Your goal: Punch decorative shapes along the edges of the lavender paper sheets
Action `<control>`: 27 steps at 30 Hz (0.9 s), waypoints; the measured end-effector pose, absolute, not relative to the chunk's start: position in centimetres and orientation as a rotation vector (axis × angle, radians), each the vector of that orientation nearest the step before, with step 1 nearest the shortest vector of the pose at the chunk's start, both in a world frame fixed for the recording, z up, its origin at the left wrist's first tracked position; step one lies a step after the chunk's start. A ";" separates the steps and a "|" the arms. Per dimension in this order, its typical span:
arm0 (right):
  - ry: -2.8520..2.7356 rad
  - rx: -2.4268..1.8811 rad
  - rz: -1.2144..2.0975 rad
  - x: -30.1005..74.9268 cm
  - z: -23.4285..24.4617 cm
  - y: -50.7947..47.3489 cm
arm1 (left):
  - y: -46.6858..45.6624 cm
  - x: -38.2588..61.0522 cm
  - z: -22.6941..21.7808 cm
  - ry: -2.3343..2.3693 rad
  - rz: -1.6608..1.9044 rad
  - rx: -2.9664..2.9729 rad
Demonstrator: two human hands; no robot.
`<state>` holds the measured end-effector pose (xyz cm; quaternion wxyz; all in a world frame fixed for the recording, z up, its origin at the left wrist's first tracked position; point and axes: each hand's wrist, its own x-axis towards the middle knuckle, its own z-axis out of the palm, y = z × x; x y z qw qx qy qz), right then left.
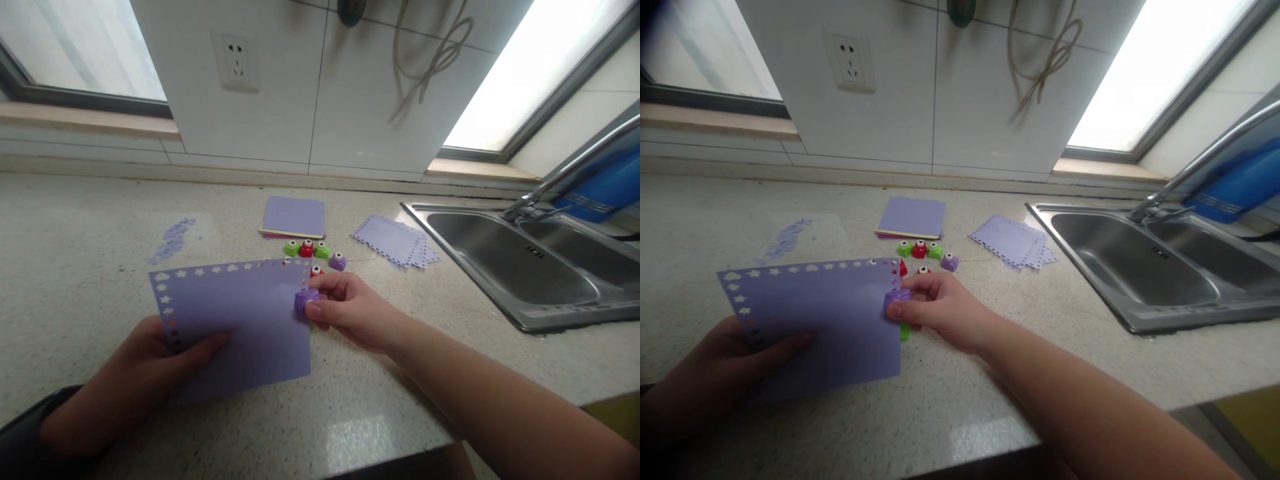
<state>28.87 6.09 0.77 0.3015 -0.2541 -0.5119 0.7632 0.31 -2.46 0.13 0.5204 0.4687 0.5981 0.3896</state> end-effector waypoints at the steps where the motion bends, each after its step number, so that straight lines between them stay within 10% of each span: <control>1: -1.348 -0.666 2.031 28.9 0.8 6.1 | -2.4 0.4 0.2 1.439 0.942 1.135; 27: -1.297 -0.697 2.011 27.8 1.5 4.6 | -2.5 1.0 0.6 1.434 0.994 1.188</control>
